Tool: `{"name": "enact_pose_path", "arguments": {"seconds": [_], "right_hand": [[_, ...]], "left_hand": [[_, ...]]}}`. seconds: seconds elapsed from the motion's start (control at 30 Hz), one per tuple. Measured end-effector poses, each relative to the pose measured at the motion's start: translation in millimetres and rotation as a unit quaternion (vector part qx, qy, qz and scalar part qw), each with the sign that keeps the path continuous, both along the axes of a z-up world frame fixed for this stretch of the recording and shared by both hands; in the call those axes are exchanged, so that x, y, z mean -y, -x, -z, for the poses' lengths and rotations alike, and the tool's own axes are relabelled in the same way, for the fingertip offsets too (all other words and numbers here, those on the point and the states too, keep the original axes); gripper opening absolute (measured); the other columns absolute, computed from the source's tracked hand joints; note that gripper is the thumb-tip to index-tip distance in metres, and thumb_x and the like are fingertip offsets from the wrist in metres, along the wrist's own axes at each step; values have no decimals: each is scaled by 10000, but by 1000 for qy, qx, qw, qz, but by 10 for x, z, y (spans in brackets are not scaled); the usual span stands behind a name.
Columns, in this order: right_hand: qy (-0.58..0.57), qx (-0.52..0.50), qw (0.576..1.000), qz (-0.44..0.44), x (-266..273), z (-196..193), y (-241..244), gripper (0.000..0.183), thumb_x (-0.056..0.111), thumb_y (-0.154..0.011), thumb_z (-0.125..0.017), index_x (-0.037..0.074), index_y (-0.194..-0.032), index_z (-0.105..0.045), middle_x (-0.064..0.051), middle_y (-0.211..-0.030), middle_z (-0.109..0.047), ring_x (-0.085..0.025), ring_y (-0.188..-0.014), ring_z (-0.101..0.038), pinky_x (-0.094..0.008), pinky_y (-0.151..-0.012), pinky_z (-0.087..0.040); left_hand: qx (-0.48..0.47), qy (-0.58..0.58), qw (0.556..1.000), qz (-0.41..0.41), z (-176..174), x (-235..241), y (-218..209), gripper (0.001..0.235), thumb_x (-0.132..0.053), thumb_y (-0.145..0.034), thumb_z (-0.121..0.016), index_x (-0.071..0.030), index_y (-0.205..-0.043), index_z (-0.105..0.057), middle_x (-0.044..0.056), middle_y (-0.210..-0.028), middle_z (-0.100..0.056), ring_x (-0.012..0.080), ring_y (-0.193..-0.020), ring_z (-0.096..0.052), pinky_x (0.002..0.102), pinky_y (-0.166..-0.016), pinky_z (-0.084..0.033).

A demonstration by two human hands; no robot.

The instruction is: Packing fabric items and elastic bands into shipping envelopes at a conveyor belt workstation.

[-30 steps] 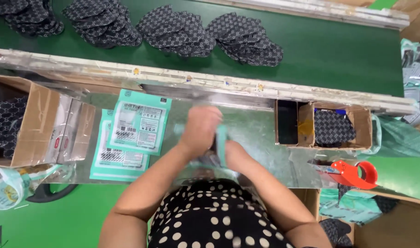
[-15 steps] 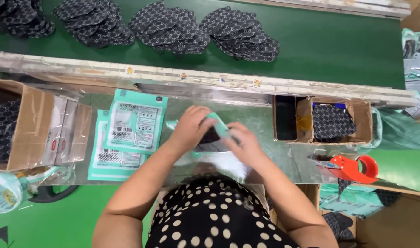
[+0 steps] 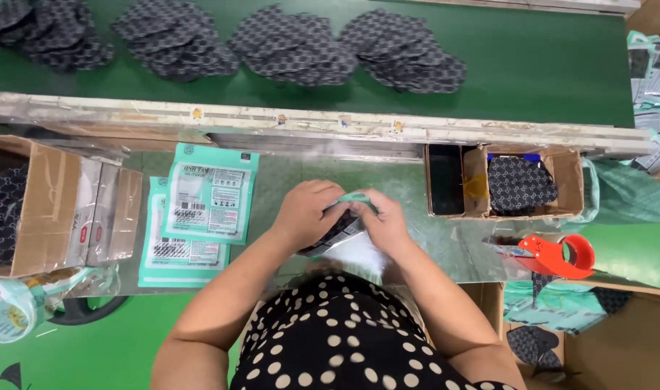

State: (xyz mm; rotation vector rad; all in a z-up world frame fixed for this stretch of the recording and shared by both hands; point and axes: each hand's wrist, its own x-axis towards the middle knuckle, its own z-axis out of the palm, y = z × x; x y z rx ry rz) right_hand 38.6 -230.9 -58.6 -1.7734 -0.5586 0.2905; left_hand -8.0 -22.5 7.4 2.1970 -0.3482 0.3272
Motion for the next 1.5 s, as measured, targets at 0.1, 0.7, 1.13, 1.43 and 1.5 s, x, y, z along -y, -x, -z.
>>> {"name": "enact_pose_path", "arguments": {"seconds": [0.1, 0.7, 1.13, 1.43, 1.5], "right_hand": [[16, -65, 998, 17, 36, 35, -23, 130, 88, -1004, -682, 17, -1107, -716, -41, -884, -687, -103, -811, -592, -274, -739, -508], [127, 104, 986, -34, 152, -318, -133, 141, 116, -896, -752, 38, -995, -689, -136, -907, -686, -299, -796, -669, -364, -700, -525], [54, 245, 933, 259, 1149, -496, -2102, 424, 208, -1018, -720, 27, -1379, -593, -171, -1413, -629, -313, -1315, -606, -513, -1139, -479], [584, 364, 704, 176, 1408, 3, -3227, 641, 137, -955, -645, 220, -1567, -476, -195, -1331, -590, -420, -1115, -605, -553, -914, -502], [553, 340, 721, 242, 1579, 65, -3398, 503, 86, -983, -606, 36, -1474, -512, -216, -1141, -624, -407, -913, -660, -534, -728, -534]], "left_hand": [[16, -45, 999, -12, -34, 0, -12, 132, -200, -915, -695, -78, -964, -695, 75, -992, -721, 314, -932, -659, 433, -821, -493], [10, 23, 998, -49, -162, -48, -20, 152, -188, -872, -764, -54, -923, -714, 106, -917, -718, 334, -892, -668, 429, -798, -521], [-68, 116, 985, -104, 304, -142, 62, 297, -182, -913, -721, -87, -1192, -682, 109, -1262, -655, 290, -1092, -660, 363, -912, -543], [-131, 82, 984, -90, 379, -306, 242, 271, -208, -886, -734, -77, -1121, -709, 88, -1149, -704, 300, -1075, -666, 366, -911, -526], [-135, 49, 985, -92, 456, -409, 300, 254, -200, -893, -736, -92, -1121, -711, 78, -1163, -705, 302, -1101, -660, 380, -933, -522]]}}
